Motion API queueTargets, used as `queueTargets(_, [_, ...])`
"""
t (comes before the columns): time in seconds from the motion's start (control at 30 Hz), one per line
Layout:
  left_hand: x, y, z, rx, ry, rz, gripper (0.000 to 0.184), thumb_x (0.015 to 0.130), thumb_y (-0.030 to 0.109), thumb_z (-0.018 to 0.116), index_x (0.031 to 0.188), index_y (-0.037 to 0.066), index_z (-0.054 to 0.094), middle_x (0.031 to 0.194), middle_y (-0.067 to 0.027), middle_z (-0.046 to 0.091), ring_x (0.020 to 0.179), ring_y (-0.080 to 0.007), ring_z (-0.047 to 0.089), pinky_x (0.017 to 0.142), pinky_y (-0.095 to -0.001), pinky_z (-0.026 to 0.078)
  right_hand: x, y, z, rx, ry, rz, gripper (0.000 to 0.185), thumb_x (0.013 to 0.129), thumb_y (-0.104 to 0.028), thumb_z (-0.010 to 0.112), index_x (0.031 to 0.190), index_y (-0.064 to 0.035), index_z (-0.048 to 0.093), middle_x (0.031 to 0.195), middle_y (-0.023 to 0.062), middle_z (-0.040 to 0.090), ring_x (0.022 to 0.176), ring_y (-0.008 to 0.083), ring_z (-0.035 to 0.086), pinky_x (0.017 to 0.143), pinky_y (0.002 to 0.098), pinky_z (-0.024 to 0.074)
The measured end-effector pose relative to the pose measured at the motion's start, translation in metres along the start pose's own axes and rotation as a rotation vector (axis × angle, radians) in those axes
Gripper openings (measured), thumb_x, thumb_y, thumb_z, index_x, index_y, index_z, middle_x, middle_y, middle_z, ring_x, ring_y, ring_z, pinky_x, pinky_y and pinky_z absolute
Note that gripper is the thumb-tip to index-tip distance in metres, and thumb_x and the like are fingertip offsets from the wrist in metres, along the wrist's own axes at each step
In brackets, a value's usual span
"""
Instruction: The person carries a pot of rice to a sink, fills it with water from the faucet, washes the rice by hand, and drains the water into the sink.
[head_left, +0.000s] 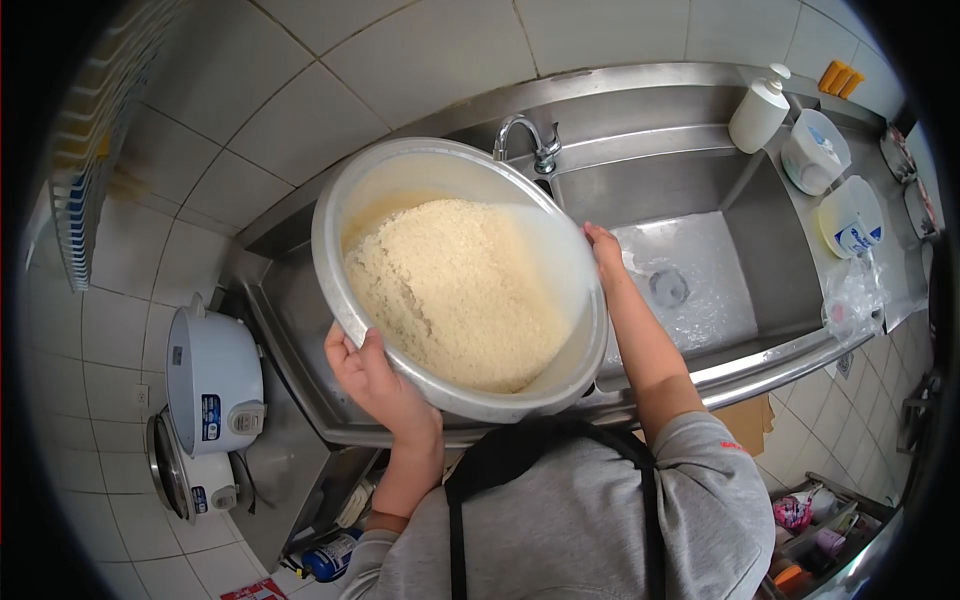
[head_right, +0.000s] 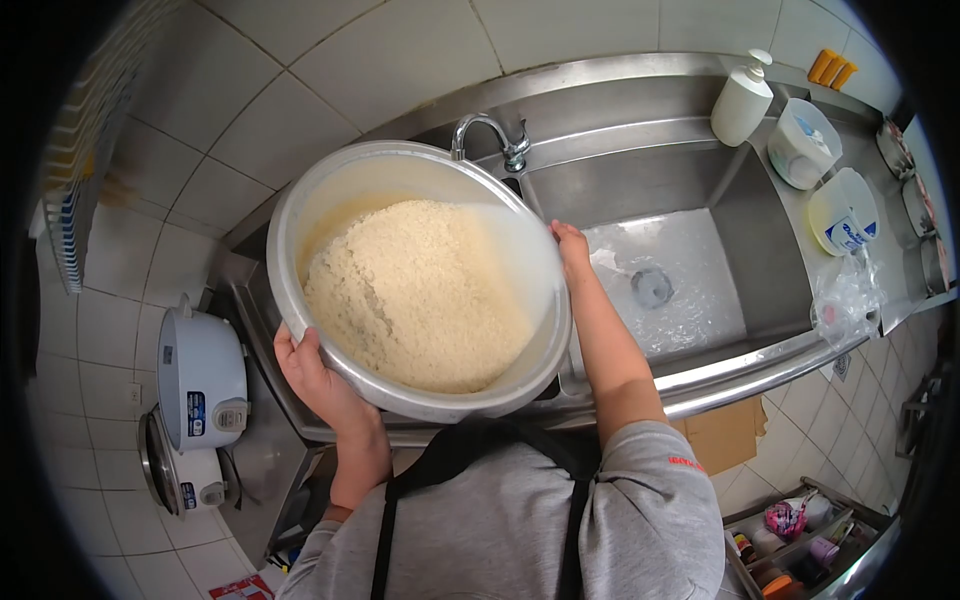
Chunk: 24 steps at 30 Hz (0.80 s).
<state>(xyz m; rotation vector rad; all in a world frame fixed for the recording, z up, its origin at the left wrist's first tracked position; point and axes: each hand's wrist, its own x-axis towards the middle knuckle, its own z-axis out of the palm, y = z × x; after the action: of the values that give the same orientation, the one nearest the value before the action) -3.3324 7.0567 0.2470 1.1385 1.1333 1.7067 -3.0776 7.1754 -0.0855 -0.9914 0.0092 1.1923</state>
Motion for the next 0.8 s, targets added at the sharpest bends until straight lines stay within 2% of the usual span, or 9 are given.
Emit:
queueTargets(0.07, [-0.001,-0.001,0.0,-0.019,-0.008,0.011,0.025,0.085,0.002,0.038,0.11,-0.001,0.036,0.109,-0.0157,0.05,0.098,-0.0178,0.051,0.087,-0.0294,0.039,-0.006,-0.003,0.007,0.036,0.081,-0.005,0.025,0.084,-0.016,0.057,0.101,0.0012,0.052,0.089,0.0059,0.059,0.081,0.0149,0.056,0.075,0.0277,0.0472])
queueTargets(0.17, [-0.002,-0.001,-0.001,-0.019,-0.02,0.019,0.026,0.085,0.002,0.038,0.111,-0.001,0.035,0.11,-0.0158,0.049,0.1,-0.018,0.049,0.088,-0.03,0.038,-0.008,-0.007,0.006,0.038,-0.008,0.035,0.042,0.085,-0.012,0.054,0.12,0.0077,0.041,0.1,0.0121,0.057,0.09,0.0174,0.056,0.081,0.0272,0.0462])
queueTargets(0.37, [-0.004,-0.001,0.002,-0.02,-0.061,0.04,0.028,0.085,0.001,0.039,0.112,-0.002,0.034,0.111,-0.0158,0.047,0.101,-0.0179,0.049,0.089,-0.0309,0.038,-0.014,-0.01,0.008,0.01,0.002,0.031,0.035,0.086,-0.013,0.055,0.114,0.0062,0.047,0.097,0.0111,0.058,0.087,0.0178,0.056,0.079,0.0276,0.0467])
queueTargets(0.57, [-0.006,0.001,0.005,-0.01,-0.084,0.056,0.03,0.084,0.001,0.04,0.113,-0.002,0.033,0.112,-0.0164,0.046,0.101,-0.0187,0.048,0.09,-0.0314,0.037,-0.005,-0.005,0.001,-0.006,-0.027,0.024,0.023,0.086,-0.014,0.055,0.099,0.004,0.055,0.089,0.0085,0.059,0.081,0.0159,0.056,0.073,0.027,0.0471])
queueTargets(0.8, [-0.009,0.005,0.011,-0.004,-0.097,0.055,0.032,0.083,0.002,0.041,0.114,-0.002,0.032,0.111,-0.0164,0.046,0.101,-0.0189,0.048,0.09,-0.0314,0.037,-0.001,-0.002,-0.002,0.047,-0.028,0.058,0.022,0.085,-0.015,0.055,0.097,0.0041,0.055,0.088,0.0081,0.059,0.08,0.0162,0.056,0.073,0.0273,0.0475])
